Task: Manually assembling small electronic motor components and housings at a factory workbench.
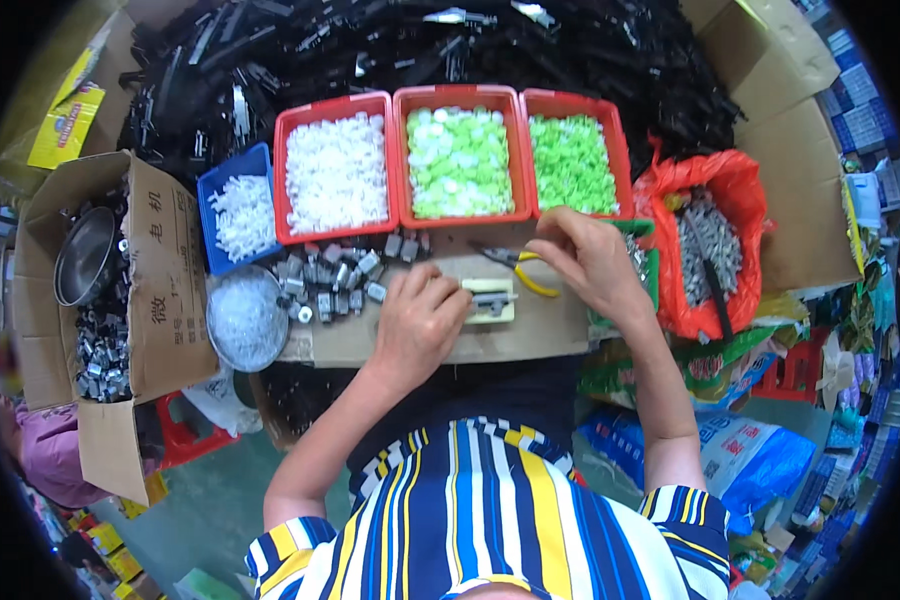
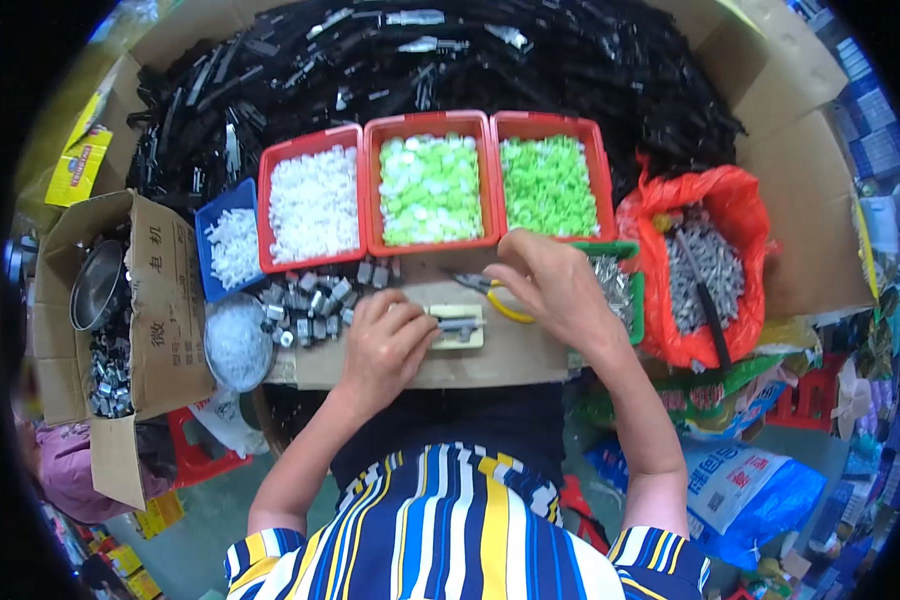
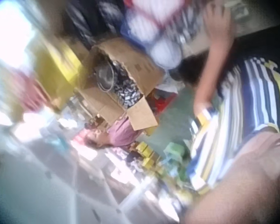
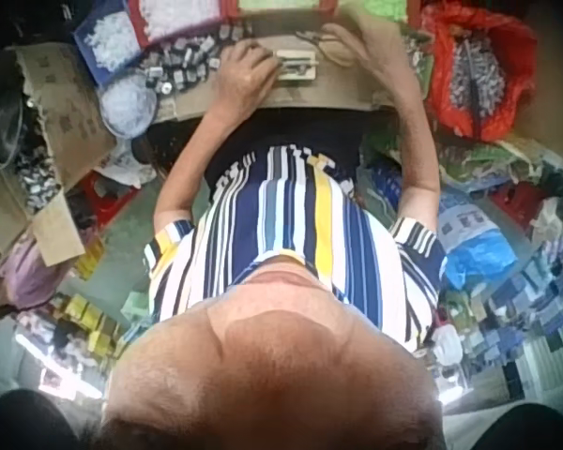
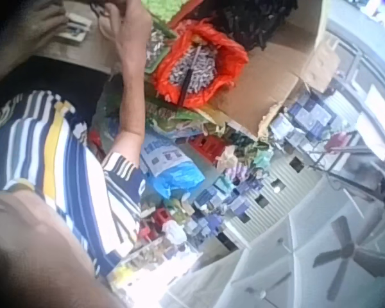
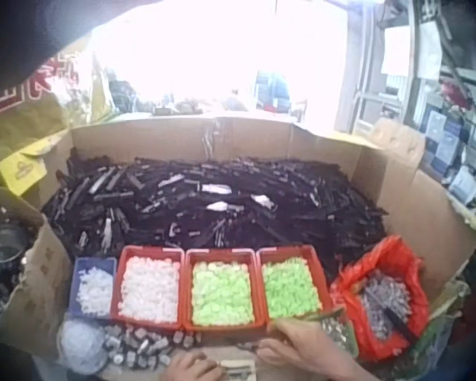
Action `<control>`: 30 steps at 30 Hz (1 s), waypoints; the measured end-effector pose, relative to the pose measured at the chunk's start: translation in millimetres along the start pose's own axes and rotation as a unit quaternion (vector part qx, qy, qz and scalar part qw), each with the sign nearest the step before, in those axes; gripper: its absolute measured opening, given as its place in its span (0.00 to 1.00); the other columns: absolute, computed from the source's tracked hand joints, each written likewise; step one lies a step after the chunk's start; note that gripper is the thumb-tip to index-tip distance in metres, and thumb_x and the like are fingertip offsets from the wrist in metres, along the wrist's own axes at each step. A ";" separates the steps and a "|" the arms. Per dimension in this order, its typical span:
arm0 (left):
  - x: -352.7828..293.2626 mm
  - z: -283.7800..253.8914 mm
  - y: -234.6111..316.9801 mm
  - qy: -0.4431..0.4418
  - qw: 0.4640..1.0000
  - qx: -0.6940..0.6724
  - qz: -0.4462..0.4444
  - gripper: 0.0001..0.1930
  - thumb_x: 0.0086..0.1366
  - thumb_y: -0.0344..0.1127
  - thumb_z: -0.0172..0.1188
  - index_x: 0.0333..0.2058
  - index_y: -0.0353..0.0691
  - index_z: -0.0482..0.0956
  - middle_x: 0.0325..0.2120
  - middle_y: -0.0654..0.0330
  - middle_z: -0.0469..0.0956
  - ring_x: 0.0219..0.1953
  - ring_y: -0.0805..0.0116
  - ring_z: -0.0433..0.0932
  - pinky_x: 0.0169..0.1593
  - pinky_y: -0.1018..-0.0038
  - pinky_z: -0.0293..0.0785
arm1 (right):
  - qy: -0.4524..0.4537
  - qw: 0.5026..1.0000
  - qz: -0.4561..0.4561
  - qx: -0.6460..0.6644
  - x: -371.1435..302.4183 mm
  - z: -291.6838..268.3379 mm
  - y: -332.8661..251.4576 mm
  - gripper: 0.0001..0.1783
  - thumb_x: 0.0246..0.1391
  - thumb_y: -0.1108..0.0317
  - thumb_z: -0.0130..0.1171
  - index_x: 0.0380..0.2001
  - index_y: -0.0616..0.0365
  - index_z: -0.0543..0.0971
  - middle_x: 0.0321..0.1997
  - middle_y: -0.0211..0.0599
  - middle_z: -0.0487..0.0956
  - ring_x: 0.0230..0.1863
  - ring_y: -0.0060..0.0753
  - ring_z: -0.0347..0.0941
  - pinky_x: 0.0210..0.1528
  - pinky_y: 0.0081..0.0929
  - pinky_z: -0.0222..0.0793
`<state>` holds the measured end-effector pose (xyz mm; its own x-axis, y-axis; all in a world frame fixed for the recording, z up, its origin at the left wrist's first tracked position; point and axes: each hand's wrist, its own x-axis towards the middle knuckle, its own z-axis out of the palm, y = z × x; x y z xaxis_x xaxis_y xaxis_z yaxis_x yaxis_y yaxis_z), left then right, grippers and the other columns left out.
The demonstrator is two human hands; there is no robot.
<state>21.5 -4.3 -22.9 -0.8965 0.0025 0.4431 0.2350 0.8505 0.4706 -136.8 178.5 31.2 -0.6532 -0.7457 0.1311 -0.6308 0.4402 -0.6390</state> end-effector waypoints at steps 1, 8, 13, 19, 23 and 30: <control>0.3 -1.5 -0.1 0.000 1.000 -0.003 0.001 0.09 0.52 0.30 0.68 0.33 0.37 0.81 0.32 0.59 0.77 0.43 0.56 0.75 0.45 0.62 0.69 | 0.026 0.999 -0.015 -0.017 9.6 -7.9 4.3 0.12 0.54 0.66 0.64 0.34 0.63 0.75 0.27 0.47 0.76 0.28 0.48 0.75 0.31 0.38 0.69; 5.3 -13.7 -0.1 0.010 1.000 0.006 -0.009 0.09 0.53 0.30 0.68 0.34 0.38 0.81 0.33 0.59 0.78 0.44 0.56 0.75 0.46 0.62 0.69 | 0.189 0.962 -0.062 -0.187 127.0 -40.6 74.0 0.12 0.52 0.68 0.64 0.38 0.62 0.78 0.36 0.47 0.77 0.39 0.51 0.78 0.40 0.41 0.74; 6.4 -16.1 0.9 0.001 1.000 0.019 -0.018 0.10 0.52 0.29 0.68 0.35 0.37 0.81 0.34 0.59 0.78 0.45 0.55 0.75 0.47 0.62 0.69 | 0.207 0.945 -0.001 -0.255 170.5 -38.0 85.5 0.14 0.52 0.65 0.65 0.40 0.61 0.79 0.39 0.46 0.76 0.43 0.54 0.77 0.44 0.43 0.75; 11.2 -22.0 1.5 0.034 0.999 -0.006 -0.020 0.09 0.53 0.28 0.67 0.34 0.36 0.80 0.33 0.58 0.78 0.45 0.56 0.75 0.46 0.63 0.68 | 0.195 0.943 -0.041 -0.268 168.8 -50.4 78.7 0.15 0.50 0.64 0.66 0.37 0.64 0.80 0.35 0.46 0.80 0.38 0.46 0.80 0.39 0.37 0.77; 17.6 -30.2 2.3 0.079 0.983 -0.131 -0.099 0.13 0.53 0.25 0.67 0.39 0.34 0.82 0.32 0.53 0.80 0.37 0.57 0.78 0.40 0.68 0.73 | 0.164 0.985 -0.054 -0.027 132.6 -44.6 35.7 0.17 0.50 0.66 0.66 0.39 0.67 0.80 0.27 0.39 0.82 0.28 0.24 0.79 0.32 0.21 0.74; 32.9 -24.8 -0.9 0.076 0.682 -0.636 -0.352 0.21 0.73 0.41 0.51 0.56 0.31 0.70 0.41 0.55 0.79 0.38 0.74 0.78 0.38 0.81 0.72 | 0.054 0.910 -0.024 0.411 58.4 19.5 -34.3 0.11 0.52 0.80 0.61 0.40 0.65 0.75 0.36 0.32 0.80 0.37 0.19 0.77 0.41 0.19 0.76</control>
<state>1.1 -18.0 10.2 -0.9286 -0.3084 -0.2063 -0.0108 -0.5332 0.8459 -145.1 110.1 46.0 -0.6983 -0.6812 0.2201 -0.1634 -0.1477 -0.9754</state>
